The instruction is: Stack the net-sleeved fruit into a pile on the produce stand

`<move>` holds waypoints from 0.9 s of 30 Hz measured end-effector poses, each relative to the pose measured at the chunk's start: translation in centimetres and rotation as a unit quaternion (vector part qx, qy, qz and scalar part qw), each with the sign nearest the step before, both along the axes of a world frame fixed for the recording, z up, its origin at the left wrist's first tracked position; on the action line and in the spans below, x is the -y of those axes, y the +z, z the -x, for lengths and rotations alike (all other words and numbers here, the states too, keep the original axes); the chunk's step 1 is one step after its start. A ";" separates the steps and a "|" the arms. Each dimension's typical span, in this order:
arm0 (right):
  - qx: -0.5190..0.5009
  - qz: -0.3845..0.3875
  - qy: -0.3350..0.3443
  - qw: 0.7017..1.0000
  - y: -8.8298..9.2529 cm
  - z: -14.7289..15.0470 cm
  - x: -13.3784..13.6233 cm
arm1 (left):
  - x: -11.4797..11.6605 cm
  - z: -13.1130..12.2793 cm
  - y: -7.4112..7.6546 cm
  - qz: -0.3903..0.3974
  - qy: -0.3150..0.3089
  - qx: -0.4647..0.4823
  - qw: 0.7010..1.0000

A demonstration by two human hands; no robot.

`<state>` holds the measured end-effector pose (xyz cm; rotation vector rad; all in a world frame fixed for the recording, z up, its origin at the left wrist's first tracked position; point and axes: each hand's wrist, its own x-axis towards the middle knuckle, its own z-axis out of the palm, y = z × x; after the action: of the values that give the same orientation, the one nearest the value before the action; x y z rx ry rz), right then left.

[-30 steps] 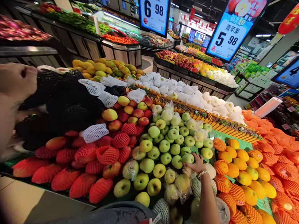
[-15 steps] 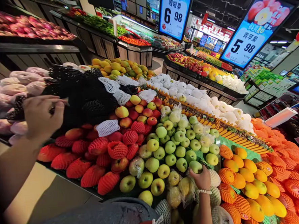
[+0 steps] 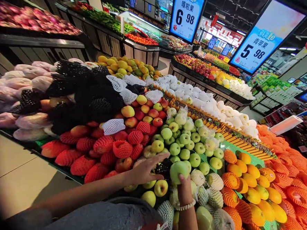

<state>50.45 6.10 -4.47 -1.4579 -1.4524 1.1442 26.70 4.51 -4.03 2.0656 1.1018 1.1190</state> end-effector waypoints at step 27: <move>0.475 -0.041 -0.108 0.873 -0.4 -11.5 -15.9 | -21.8 31.0 16.2 0.009 0.440 -0.194 0.877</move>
<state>61.93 21.99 -4.86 -2.1946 -1.8402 0.1600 -4.27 26.36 12.13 1.8128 2.3892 1.0496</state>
